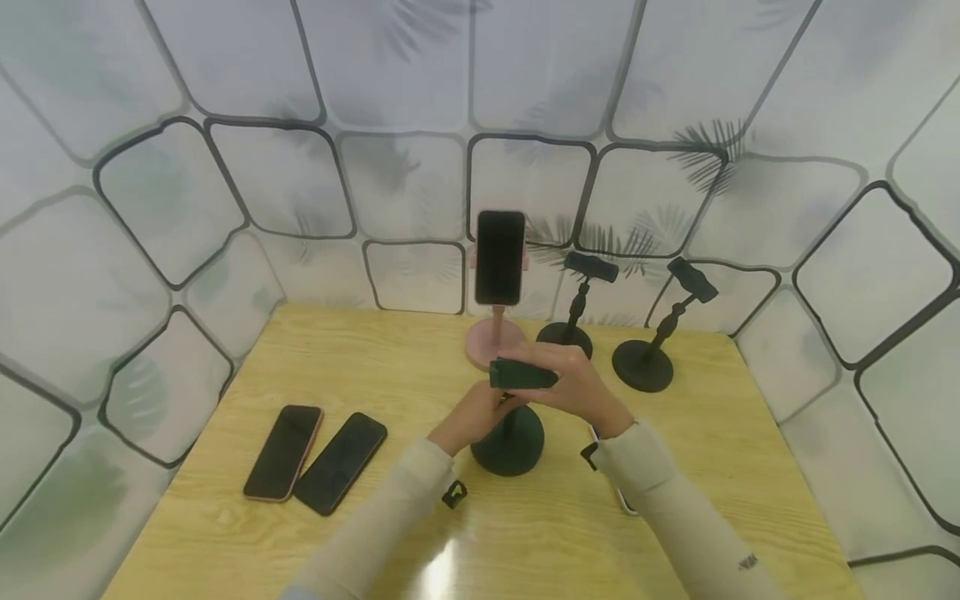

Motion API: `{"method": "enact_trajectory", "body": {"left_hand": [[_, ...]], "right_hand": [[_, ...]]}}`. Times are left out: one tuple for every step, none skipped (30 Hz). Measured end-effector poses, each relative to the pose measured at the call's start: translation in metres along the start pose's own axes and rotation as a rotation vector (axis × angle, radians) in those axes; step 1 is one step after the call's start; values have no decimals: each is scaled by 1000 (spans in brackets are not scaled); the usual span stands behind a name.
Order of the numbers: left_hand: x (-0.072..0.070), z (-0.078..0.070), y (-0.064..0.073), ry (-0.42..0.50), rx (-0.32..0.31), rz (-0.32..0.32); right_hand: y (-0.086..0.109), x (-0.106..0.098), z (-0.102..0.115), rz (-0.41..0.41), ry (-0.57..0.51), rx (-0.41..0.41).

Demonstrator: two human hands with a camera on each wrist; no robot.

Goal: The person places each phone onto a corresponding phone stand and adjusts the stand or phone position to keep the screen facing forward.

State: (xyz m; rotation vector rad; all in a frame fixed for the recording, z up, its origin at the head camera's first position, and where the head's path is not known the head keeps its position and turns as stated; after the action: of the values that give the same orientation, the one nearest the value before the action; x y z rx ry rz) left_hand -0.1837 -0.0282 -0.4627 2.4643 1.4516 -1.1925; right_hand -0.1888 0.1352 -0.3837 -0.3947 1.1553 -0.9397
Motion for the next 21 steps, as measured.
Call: {"method": "enact_trajectory", "body": {"left_hand": [[1,0,1,-1,-8,-10],[2,1,1,3,-14,-16],[2,1,1,7,-21,-18],[3,1,1,12,-25,-20],[4,1,1,18,-31,-18],[4,1,0,20,-38,-15],[5,0,0,22,-41,-13],[6,0,0,21,-44,-11],[6,-1,0,21,-50,-9],[7,-1,-1,27,-56,-7],[7,-2,-1,36,-63,-5],[8,-2,-1,50,-64,-1],[8,-3,-1,64,-65,3],[9,-3,-1,77,-70,9],[9,-3,-1,91,-73,13],[9,-3,-1,100,-75,17],[9,-4,0,103,-74,22],[9,-4,0,102,-72,24],[8,-4,0,97,-73,26],[8,-4,0,94,-77,27],[7,-3,1,85,-78,28]], "right_hand": [[0,2,-1,-20,-10,9],[1,4,-2,-40,-23,19],[2,5,-3,-62,-33,33],[3,7,-4,-83,-48,50],[4,8,-5,-104,-67,70],[4,9,-5,-127,-88,93],[5,10,-5,-145,-110,117],[6,10,-4,-161,-136,143],[7,11,-4,-172,-158,170],[7,11,-3,-178,-180,196],[8,11,-3,-182,-195,219],[8,10,-2,-184,-199,236],[7,9,-1,-178,-199,246],[7,8,0,-168,-197,252],[6,7,1,-156,-192,251],[5,5,1,-141,-184,246],[4,3,2,-124,-167,236],[3,2,2,-106,-147,224],[2,0,2,-87,-135,214],[1,-1,3,-71,-122,204],[0,-1,3,-60,-109,200]]}}
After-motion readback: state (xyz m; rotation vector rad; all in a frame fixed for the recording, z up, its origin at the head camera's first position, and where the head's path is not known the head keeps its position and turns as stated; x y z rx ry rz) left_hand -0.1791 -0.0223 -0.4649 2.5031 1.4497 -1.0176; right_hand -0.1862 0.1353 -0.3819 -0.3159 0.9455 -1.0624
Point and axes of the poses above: each hand's wrist, its own y-axis away from the middle knuckle, its own x-axis out of the palm, z = x × y, the point moved 1 cm from there along -y, towards the middle knuckle, and after that the axes turned 2 degrees about y, right-handed, at the moved point
